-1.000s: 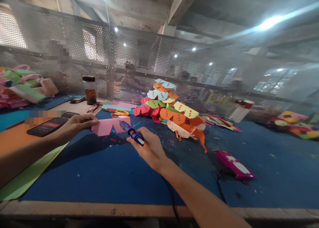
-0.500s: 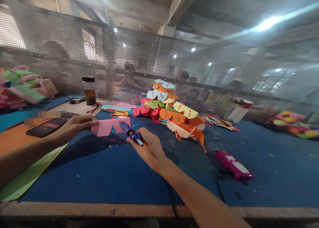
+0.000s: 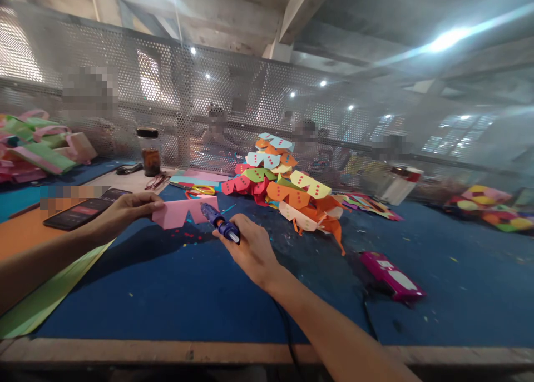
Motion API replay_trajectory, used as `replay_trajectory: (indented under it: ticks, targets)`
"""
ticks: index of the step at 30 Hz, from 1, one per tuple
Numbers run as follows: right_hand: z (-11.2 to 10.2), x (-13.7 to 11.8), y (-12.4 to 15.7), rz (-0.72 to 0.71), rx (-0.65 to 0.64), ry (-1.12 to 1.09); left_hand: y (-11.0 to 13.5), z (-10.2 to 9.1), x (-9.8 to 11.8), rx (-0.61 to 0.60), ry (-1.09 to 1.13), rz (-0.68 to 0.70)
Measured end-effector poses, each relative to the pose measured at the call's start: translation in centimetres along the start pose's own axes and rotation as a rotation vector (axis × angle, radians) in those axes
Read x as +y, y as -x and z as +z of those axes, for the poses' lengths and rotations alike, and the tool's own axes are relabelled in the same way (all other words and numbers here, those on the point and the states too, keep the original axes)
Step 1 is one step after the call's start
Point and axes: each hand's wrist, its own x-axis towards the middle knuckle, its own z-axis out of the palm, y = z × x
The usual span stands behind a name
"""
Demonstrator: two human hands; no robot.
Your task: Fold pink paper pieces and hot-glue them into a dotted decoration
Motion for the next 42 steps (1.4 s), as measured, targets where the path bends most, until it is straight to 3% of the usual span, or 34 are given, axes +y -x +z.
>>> replay_trajectory:
  ticks: [16, 24, 29, 34, 42]
  targets:
    - [0.2, 0.2, 0.1, -0.033, 0.030, -0.044, -0.1, -0.1, -0.1, -0.003, -0.004, -0.009]
    - [-0.3, -0.3, -0.6, 0.136, 0.061, -0.304, 0.0, 0.2, 0.3, 0.017, -0.005, -0.035]
    - [-1.1, -0.1, -1.2, 0.332, -0.031, -0.400, 0.0, 0.2, 0.4, 0.038, -0.016, -0.050]
    - [-2.6, 2.0, -2.0, 0.408, -0.043, -0.493, 0.0, 0.2, 0.5, 0.049, -0.034, -0.042]
    - [-4.7, 6.9, -0.8, 0.544, -0.140, -0.372, 0.2, 0.1, 0.3, 0.049, -0.017, -0.058]
